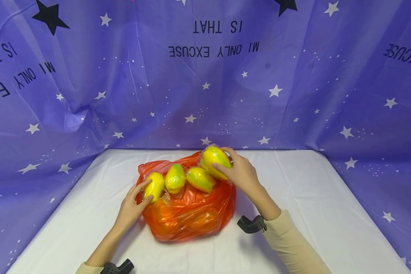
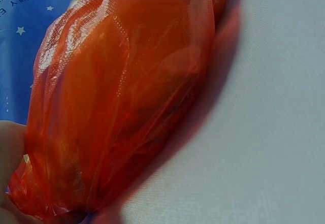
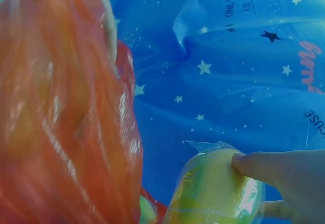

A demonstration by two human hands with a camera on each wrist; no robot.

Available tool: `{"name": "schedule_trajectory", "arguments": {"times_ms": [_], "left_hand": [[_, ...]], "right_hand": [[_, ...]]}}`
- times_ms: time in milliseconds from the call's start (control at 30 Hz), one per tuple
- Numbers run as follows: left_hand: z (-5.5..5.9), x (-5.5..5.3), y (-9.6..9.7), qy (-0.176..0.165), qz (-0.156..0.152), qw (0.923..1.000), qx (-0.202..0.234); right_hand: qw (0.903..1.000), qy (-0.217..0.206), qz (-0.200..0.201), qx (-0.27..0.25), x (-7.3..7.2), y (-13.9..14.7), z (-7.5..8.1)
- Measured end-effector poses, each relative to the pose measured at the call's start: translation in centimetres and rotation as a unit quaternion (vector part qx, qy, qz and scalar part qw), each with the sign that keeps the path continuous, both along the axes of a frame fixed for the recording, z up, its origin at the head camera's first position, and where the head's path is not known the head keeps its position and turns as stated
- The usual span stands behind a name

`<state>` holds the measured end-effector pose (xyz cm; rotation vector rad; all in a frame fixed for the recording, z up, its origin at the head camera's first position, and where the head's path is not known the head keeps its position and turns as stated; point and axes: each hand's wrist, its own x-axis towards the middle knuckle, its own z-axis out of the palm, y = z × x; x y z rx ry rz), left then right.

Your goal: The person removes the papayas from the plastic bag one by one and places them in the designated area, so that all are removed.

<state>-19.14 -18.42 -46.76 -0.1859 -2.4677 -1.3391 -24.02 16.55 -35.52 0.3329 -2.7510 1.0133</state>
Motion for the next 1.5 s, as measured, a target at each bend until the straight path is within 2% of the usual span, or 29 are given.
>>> {"name": "schedule_trajectory", "arguments": {"times_ms": [400, 767, 1200, 1500], "left_hand": [[-0.1, 0.0, 0.0, -0.003, -0.003, 1.0000, 0.006], [-0.1, 0.0, 0.0, -0.005, -0.004, 0.9999, 0.008], [0.2, 0.1, 0.0, -0.012, -0.008, 0.9999, 0.004], [0.2, 0.1, 0.0, -0.014, -0.007, 0.9999, 0.007]], "right_hand": [[0.9999, -0.009, -0.003, 0.013, -0.3, 2.2, -1.1], [0.9988, -0.029, -0.027, 0.027, -0.4, 4.5, -2.4], [0.9959, -0.059, -0.045, 0.051, -1.5, 6.7, -4.1], [0.9937, -0.083, -0.052, 0.055, -1.9, 7.5, -4.6]]}}
